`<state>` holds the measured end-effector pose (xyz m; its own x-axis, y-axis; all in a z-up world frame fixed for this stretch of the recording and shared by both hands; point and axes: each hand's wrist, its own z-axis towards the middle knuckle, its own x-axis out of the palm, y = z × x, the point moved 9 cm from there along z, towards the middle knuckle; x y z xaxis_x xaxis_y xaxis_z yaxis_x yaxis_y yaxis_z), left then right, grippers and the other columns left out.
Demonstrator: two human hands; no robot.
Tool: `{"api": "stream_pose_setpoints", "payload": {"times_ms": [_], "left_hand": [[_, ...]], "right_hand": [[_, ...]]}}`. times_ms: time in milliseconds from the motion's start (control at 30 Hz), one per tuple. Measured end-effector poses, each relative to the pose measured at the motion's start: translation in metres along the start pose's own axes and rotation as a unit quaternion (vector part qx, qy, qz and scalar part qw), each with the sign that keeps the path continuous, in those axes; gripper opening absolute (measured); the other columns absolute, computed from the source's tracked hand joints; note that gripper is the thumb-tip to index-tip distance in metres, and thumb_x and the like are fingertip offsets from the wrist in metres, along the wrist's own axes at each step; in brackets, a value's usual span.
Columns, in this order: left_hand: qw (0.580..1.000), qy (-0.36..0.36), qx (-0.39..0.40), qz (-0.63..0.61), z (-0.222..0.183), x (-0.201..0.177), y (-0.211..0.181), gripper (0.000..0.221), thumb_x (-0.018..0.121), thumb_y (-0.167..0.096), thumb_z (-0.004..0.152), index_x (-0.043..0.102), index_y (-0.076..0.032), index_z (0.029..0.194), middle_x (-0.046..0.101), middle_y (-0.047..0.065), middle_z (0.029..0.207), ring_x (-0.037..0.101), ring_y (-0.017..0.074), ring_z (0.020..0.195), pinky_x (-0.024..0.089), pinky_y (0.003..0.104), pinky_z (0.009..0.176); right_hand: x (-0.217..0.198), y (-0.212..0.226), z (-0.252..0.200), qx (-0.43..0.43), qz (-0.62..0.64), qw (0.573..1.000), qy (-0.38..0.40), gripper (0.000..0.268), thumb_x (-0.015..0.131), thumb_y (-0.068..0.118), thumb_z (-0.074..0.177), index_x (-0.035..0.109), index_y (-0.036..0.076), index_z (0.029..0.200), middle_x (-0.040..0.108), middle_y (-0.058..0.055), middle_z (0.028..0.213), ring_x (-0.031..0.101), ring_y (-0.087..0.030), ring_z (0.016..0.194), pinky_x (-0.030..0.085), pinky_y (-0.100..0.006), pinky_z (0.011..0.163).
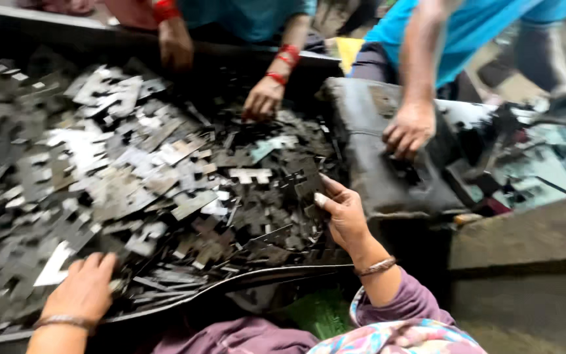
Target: The person picks up metal hinge plates and wires from a bin and sorts them by hand, occasionally handling individual pieces to separate or group them.
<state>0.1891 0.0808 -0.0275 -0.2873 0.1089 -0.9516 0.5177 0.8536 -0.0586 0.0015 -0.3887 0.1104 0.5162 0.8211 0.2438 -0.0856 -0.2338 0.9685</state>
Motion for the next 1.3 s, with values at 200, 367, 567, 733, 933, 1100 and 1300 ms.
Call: {"api": "stream_pose_setpoints", "payload": {"times_ms": [200, 367, 567, 733, 933, 1100, 1300], "left_hand": [[0.993, 0.106, 0.009, 0.053, 0.012, 0.007, 0.008, 0.048, 0.067, -0.032, 0.088, 0.059, -0.033, 0.135, 0.049, 0.001, 0.151, 0.059, 0.0219, 0.129, 0.057, 0.036, 0.102], [0.931, -0.262, 0.104, -0.233, -0.013, -0.093, -0.01, 0.037, 0.056, -0.003, 0.08, 0.066, -0.01, 0.115, 0.067, 0.016, 0.119, 0.064, 0.042, 0.102, 0.054, 0.048, 0.082], [0.596, -0.179, 0.208, -0.755, -0.035, -0.131, -0.06, 0.021, 0.051, -0.005, 0.105, 0.072, -0.001, 0.105, 0.073, 0.012, 0.117, 0.074, 0.0201, 0.102, 0.061, 0.032, 0.09], [0.326, -0.196, 0.281, -0.881, -0.053, -0.156, -0.056, 0.074, 0.073, 0.02, 0.081, 0.06, -0.019, 0.143, 0.058, 0.007, 0.146, 0.073, 0.0205, 0.105, 0.062, 0.033, 0.09], [0.27, -0.171, 0.163, -0.933, -0.052, -0.129, -0.035, 0.058, 0.06, 0.021, 0.078, 0.055, -0.004, 0.13, 0.062, 0.018, 0.138, 0.072, 0.0267, 0.12, 0.062, 0.043, 0.102], [0.856, -0.122, -0.101, -0.492, -0.008, -0.073, -0.056, 0.02, 0.063, -0.016, 0.095, 0.073, -0.012, 0.111, 0.075, 0.015, 0.103, 0.07, 0.0301, 0.096, 0.056, 0.044, 0.088], [0.995, -0.075, -0.062, -0.021, 0.02, -0.012, -0.122, 0.022, 0.056, -0.017, 0.094, 0.074, -0.007, 0.104, 0.073, 0.013, 0.104, 0.07, 0.0276, 0.098, 0.052, 0.045, 0.084]], "right_hand": [[-0.083, 0.088, 0.02, -0.329, -0.782, 0.497, -0.181, 0.067, 0.06, -0.008, 0.077, 0.058, -0.003, 0.144, 0.073, -0.021, 0.119, 0.07, -0.034, 0.082, 0.057, -0.039, 0.08], [-0.159, 0.084, 0.056, -0.199, -0.825, 0.51, -0.142, 0.065, 0.055, 0.001, 0.088, 0.056, -0.006, 0.153, 0.069, -0.023, 0.112, 0.07, -0.039, 0.097, 0.058, -0.048, 0.085], [0.048, 0.039, 0.01, -0.362, -0.653, 0.662, 0.065, 0.053, 0.072, 0.015, 0.09, 0.059, 0.002, 0.14, 0.066, -0.023, 0.131, 0.066, -0.041, 0.111, 0.056, -0.047, 0.096], [0.191, -0.051, -0.014, -0.271, -0.692, 0.622, 0.246, 0.076, 0.082, 0.042, 0.076, 0.056, 0.002, 0.135, 0.061, -0.023, 0.131, 0.052, -0.041, 0.124, 0.041, -0.052, 0.097], [0.214, -0.1, 0.005, -0.178, -0.801, 0.545, 0.171, 0.047, 0.081, 0.047, 0.077, 0.07, 0.015, 0.11, 0.065, -0.01, 0.11, 0.057, -0.033, 0.112, 0.044, -0.05, 0.09], [0.213, -0.109, 0.011, -0.225, -0.758, 0.598, 0.132, 0.038, 0.083, 0.038, 0.07, 0.072, 0.012, 0.096, 0.068, -0.01, 0.108, 0.058, -0.034, 0.113, 0.043, -0.053, 0.092], [0.198, -0.107, 0.0, -0.119, -0.528, 0.816, 0.202, 0.017, 0.077, 0.009, 0.078, 0.07, 0.007, 0.093, 0.074, -0.005, 0.094, 0.068, -0.026, 0.098, 0.052, -0.042, 0.09]]}}
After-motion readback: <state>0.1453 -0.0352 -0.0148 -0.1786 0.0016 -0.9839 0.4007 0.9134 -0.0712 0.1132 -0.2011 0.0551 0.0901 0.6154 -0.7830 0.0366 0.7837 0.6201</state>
